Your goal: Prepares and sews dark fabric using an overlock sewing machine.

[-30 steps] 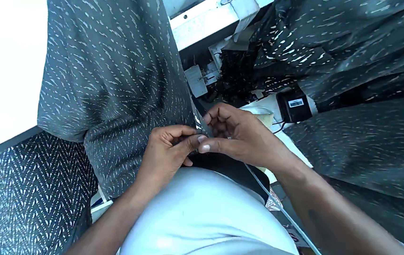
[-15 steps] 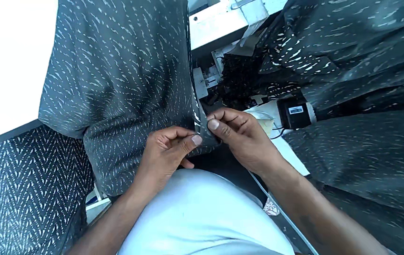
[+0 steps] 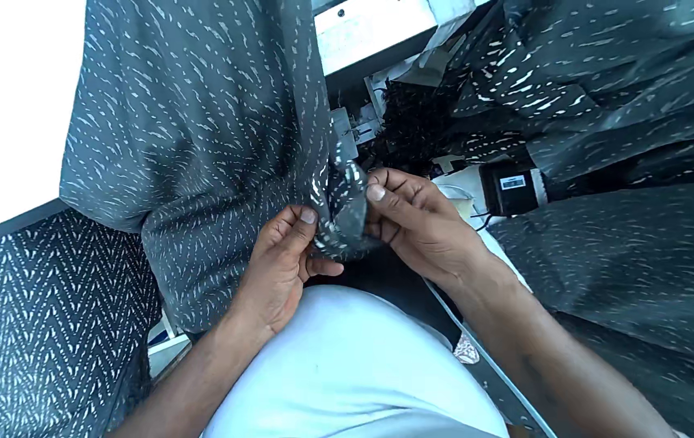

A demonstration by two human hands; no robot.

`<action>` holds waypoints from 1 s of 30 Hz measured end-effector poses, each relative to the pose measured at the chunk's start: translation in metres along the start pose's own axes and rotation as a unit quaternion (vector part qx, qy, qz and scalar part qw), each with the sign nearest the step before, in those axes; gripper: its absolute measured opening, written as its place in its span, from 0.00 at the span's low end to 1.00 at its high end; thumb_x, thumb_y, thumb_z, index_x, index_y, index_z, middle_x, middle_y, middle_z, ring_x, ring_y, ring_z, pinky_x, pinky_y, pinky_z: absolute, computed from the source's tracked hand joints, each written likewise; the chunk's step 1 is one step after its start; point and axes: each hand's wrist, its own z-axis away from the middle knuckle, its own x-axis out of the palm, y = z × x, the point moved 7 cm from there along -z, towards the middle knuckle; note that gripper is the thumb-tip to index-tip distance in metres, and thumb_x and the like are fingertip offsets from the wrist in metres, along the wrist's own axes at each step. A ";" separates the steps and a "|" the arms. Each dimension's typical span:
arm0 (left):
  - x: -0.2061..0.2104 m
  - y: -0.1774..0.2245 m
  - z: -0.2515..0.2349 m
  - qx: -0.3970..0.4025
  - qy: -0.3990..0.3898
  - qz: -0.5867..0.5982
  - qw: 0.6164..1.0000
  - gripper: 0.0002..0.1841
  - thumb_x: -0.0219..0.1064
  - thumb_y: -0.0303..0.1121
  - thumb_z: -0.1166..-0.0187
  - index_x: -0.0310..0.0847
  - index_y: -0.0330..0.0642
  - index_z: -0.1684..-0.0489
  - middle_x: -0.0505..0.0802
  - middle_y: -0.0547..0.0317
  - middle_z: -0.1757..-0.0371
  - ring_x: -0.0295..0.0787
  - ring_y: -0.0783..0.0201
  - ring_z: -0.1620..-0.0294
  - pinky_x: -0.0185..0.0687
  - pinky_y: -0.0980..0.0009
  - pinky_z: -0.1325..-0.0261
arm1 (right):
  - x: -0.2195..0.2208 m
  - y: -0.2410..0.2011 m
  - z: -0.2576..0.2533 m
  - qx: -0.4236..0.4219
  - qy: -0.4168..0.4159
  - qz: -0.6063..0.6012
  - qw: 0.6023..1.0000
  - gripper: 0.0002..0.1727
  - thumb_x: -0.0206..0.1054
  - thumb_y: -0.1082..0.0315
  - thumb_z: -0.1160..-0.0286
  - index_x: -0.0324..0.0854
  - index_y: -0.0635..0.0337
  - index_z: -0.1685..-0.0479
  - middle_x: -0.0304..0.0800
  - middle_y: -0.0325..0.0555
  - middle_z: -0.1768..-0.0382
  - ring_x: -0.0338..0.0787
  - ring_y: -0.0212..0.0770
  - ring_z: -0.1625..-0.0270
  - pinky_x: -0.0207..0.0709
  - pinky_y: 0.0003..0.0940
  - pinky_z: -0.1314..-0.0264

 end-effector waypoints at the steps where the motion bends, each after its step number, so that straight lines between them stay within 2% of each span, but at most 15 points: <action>1: -0.001 0.004 0.002 0.035 0.000 -0.029 0.999 0.13 0.51 0.38 0.06 0.80 0.43 0.48 0.90 0.51 0.58 0.91 0.67 0.69 0.90 0.74 0.70 | 0.001 0.002 0.002 0.023 -0.002 -0.071 0.997 0.08 0.58 0.65 0.11 0.82 0.54 0.56 0.91 0.44 0.62 0.93 0.32 0.60 0.90 0.30 0.53; 4: 0.002 0.016 0.009 0.156 -0.038 -0.145 0.976 0.13 0.63 0.45 0.12 0.82 0.45 0.52 0.89 0.56 0.65 0.88 0.67 0.74 0.90 0.72 0.70 | 0.005 0.002 0.005 0.051 -0.009 -0.116 0.992 0.17 0.53 0.54 0.09 0.85 0.52 0.48 0.92 0.43 0.58 0.93 0.32 0.58 0.89 0.29 0.54; 7: 0.015 0.019 0.013 0.223 -0.082 -0.241 0.941 0.11 0.71 0.39 0.19 0.84 0.40 0.54 0.92 0.58 0.63 0.92 0.67 0.68 0.93 0.71 0.62 | 0.014 -0.005 -0.006 0.023 -0.039 0.071 0.996 0.36 0.52 0.27 0.20 0.82 0.50 0.41 0.91 0.38 0.61 0.89 0.29 0.64 0.84 0.24 0.63; 9: 0.018 0.025 0.017 0.268 -0.075 -0.294 0.914 0.11 0.77 0.36 0.24 0.86 0.37 0.55 0.94 0.60 0.61 0.91 0.70 0.67 0.92 0.73 0.64 | 0.018 -0.016 -0.009 -0.011 -0.003 0.195 0.981 0.22 0.68 0.43 0.20 0.84 0.53 0.47 0.90 0.40 0.67 0.88 0.33 0.69 0.84 0.27 0.68; 11: 0.007 0.035 0.023 0.297 -0.019 -0.267 0.917 0.08 0.77 0.31 0.25 0.87 0.37 0.57 0.93 0.58 0.61 0.88 0.71 0.70 0.89 0.76 0.69 | 0.016 -0.020 -0.004 -0.017 0.014 0.213 0.977 0.08 0.73 0.62 0.23 0.86 0.56 0.56 0.90 0.44 0.70 0.88 0.35 0.71 0.85 0.28 0.68; 15: -0.033 0.041 0.017 0.169 0.107 0.138 0.970 0.08 0.63 0.31 0.16 0.81 0.35 0.51 0.93 0.46 0.57 0.95 0.58 0.59 0.93 0.60 0.51 | 0.002 -0.011 0.005 0.029 -0.072 0.002 0.997 0.07 0.76 0.59 0.27 0.91 0.51 0.58 0.93 0.38 0.65 0.91 0.28 0.62 0.87 0.26 0.54; 17: -0.032 0.049 0.022 0.138 0.129 0.242 0.952 0.13 0.54 0.38 0.10 0.80 0.41 0.48 0.93 0.48 0.59 0.94 0.60 0.64 0.93 0.63 0.58 | -0.003 -0.012 0.002 0.030 -0.074 0.005 0.997 0.03 0.75 0.62 0.29 0.91 0.48 0.64 0.92 0.35 0.67 0.90 0.25 0.63 0.86 0.24 0.56; 19: -0.023 0.071 0.043 0.244 0.067 0.183 0.950 0.10 0.64 0.39 0.13 0.84 0.47 0.44 0.95 0.54 0.53 0.95 0.63 0.54 0.93 0.63 0.47 | -0.011 -0.016 -0.002 -0.014 -0.030 0.104 0.994 0.05 0.67 0.68 0.29 0.88 0.48 0.69 0.88 0.33 0.71 0.85 0.25 0.66 0.80 0.24 0.61; 21: -0.011 0.095 0.069 0.382 0.019 -0.003 0.924 0.12 0.64 0.45 0.15 0.90 0.64 0.40 0.96 0.75 0.45 0.92 0.78 0.43 0.88 0.73 0.37 | -0.009 -0.020 -0.002 -0.031 -0.023 0.062 0.997 0.08 0.65 0.68 0.26 0.90 0.46 0.66 0.92 0.32 0.65 0.90 0.25 0.61 0.86 0.27 0.55; 22: -0.007 0.101 0.076 0.420 0.015 -0.059 0.906 0.12 0.63 0.46 0.14 0.89 0.67 0.41 0.95 0.80 0.45 0.90 0.82 0.44 0.86 0.79 0.39 | -0.008 -0.021 -0.003 -0.030 -0.020 0.019 0.999 0.10 0.64 0.69 0.25 0.93 0.46 0.63 0.95 0.34 0.63 0.93 0.27 0.59 0.88 0.29 0.53; 24: -0.010 0.100 0.073 0.398 0.038 0.003 0.917 0.10 0.63 0.45 0.14 0.89 0.61 0.45 0.96 0.73 0.52 0.93 0.80 0.57 0.89 0.81 0.57 | -0.013 -0.021 -0.011 -0.048 0.007 0.062 0.997 0.15 0.57 0.71 0.25 0.93 0.50 0.62 0.94 0.36 0.64 0.92 0.28 0.60 0.87 0.30 0.55; 26: -0.021 0.098 0.070 0.326 0.051 0.128 0.935 0.12 0.62 0.47 0.13 0.86 0.59 0.43 0.97 0.65 0.52 0.95 0.72 0.57 0.93 0.72 0.56 | -0.028 -0.018 -0.017 -0.077 0.039 0.276 0.957 0.16 0.53 0.72 0.27 0.90 0.53 0.65 0.90 0.36 0.69 0.87 0.29 0.66 0.81 0.31 0.64; 27: -0.027 0.101 0.074 0.322 0.063 0.129 0.936 0.12 0.64 0.47 0.15 0.89 0.59 0.43 0.97 0.67 0.53 0.95 0.74 0.58 0.93 0.73 0.55 | -0.037 -0.019 -0.018 -0.090 0.062 0.402 0.909 0.15 0.54 0.71 0.29 0.89 0.52 0.65 0.89 0.36 0.71 0.87 0.31 0.68 0.81 0.36 0.66; 28: -0.030 0.105 0.077 0.335 0.061 0.064 0.938 0.12 0.64 0.47 0.15 0.88 0.61 0.41 0.97 0.73 0.51 0.93 0.78 0.53 0.90 0.75 0.49 | -0.042 -0.024 -0.018 -0.105 0.080 0.495 0.859 0.15 0.56 0.70 0.29 0.91 0.54 0.61 0.92 0.39 0.67 0.90 0.36 0.64 0.85 0.45 0.61; 30: -0.016 0.108 0.075 0.356 0.061 -0.119 0.925 0.08 0.66 0.44 0.16 0.91 0.63 0.49 0.95 0.80 0.58 0.90 0.84 0.58 0.88 0.81 0.53 | -0.041 -0.039 -0.019 -0.154 0.117 0.568 0.800 0.14 0.58 0.70 0.29 0.89 0.58 0.54 0.92 0.46 0.62 0.93 0.45 0.59 0.86 0.55 0.56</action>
